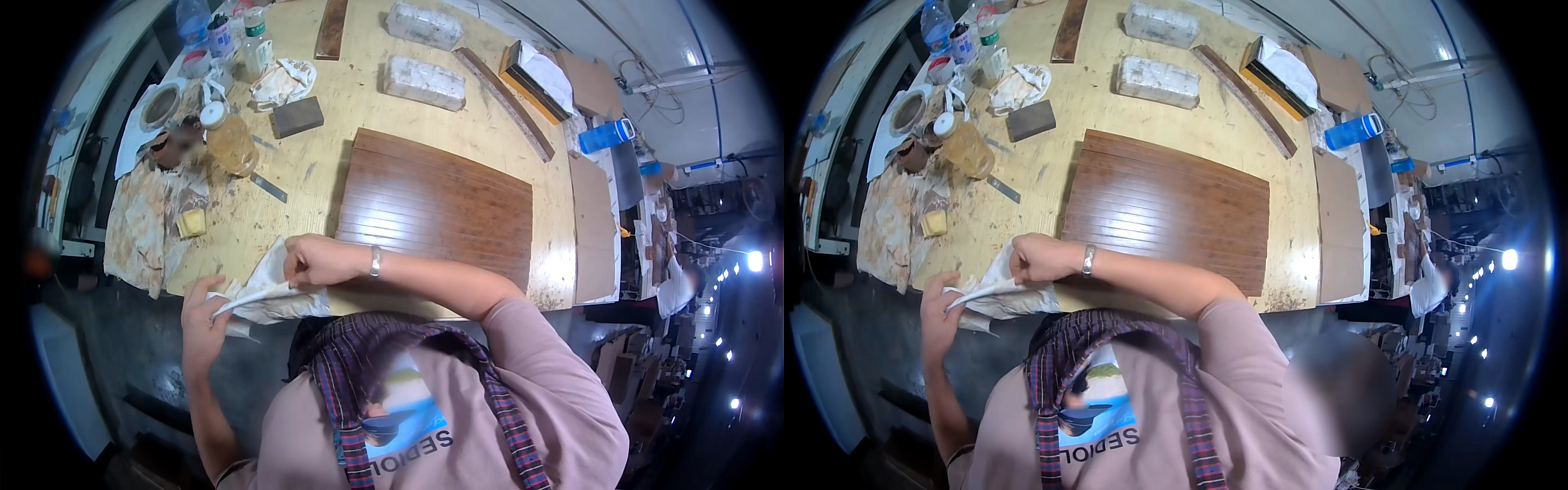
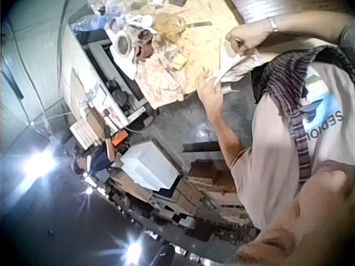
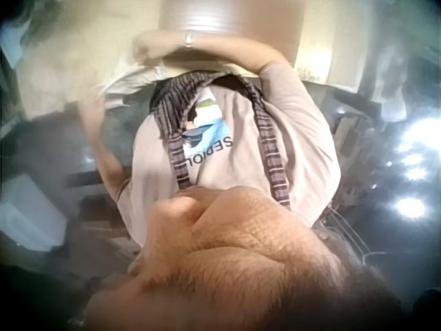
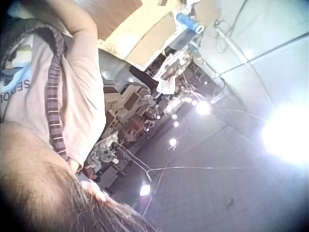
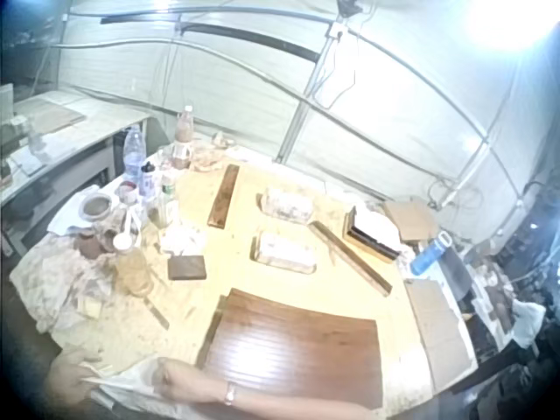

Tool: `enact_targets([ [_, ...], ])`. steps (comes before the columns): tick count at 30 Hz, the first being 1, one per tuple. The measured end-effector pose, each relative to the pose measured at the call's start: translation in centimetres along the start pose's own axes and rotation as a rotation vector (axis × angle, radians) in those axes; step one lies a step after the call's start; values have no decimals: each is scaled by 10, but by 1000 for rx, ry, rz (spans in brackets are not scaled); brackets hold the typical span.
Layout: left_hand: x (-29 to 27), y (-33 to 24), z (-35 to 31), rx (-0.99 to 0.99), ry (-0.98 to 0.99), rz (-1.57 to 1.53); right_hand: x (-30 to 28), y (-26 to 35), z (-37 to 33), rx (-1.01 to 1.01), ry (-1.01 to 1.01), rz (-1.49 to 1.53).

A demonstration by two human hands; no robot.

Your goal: The person wipes wooden components with a cloth and a sponge, applying a liquid from a bottle and handling the pieces to clean different surfaces.

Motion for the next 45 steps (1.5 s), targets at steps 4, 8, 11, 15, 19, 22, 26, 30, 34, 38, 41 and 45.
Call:
enact_targets([
  [4,7,36,-19,-408,143,-548,-23,2,22,-253,-280,380],
  [8,37,23,-24,-588,58,-1153,-46,19,47,-254,-276,543],
  [11,62,24,-31,-619,282,-1315,-51,22,66,-149,-148,438],
  [15,47,50,-29,-581,-176,-1580,-82,-3,82,132,-445,241],
  [19,26,53,-19,-559,-410,-1661,-122,-19,89,-5,-1125,-101],
  [22,34,52,-10,-567,-497,-1718,-135,-28,131,-272,-933,434],
  [26,48,47,7,-568,-505,-1753,-149,-19,150,-245,-873,385],
  [30,56,50,23,-533,-484,-1753,-158,-8,133,-195,-823,80],
  [34,61,51,30,-504,-469,-1762,-143,26,85,-77,-634,-309],
  [38,75,52,33,-482,-403,-1757,-119,41,53,-55,-460,-634],
  [41,85,43,40,-466,-349,-1753,-111,44,38,-118,-484,-832],
  [45,92,36,44,-442,-314,-1795,-114,51,27,-97,-493,-992],
])
Point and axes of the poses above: each hand's wrist, its own z-axis towards the middle knuckle, its own x-axis out of the palm, y = z × x, the point moved 6 cm from there along z, towards the middle knuckle, and after that the axes turned 2 degrees about -x, right-handed, at the moved point
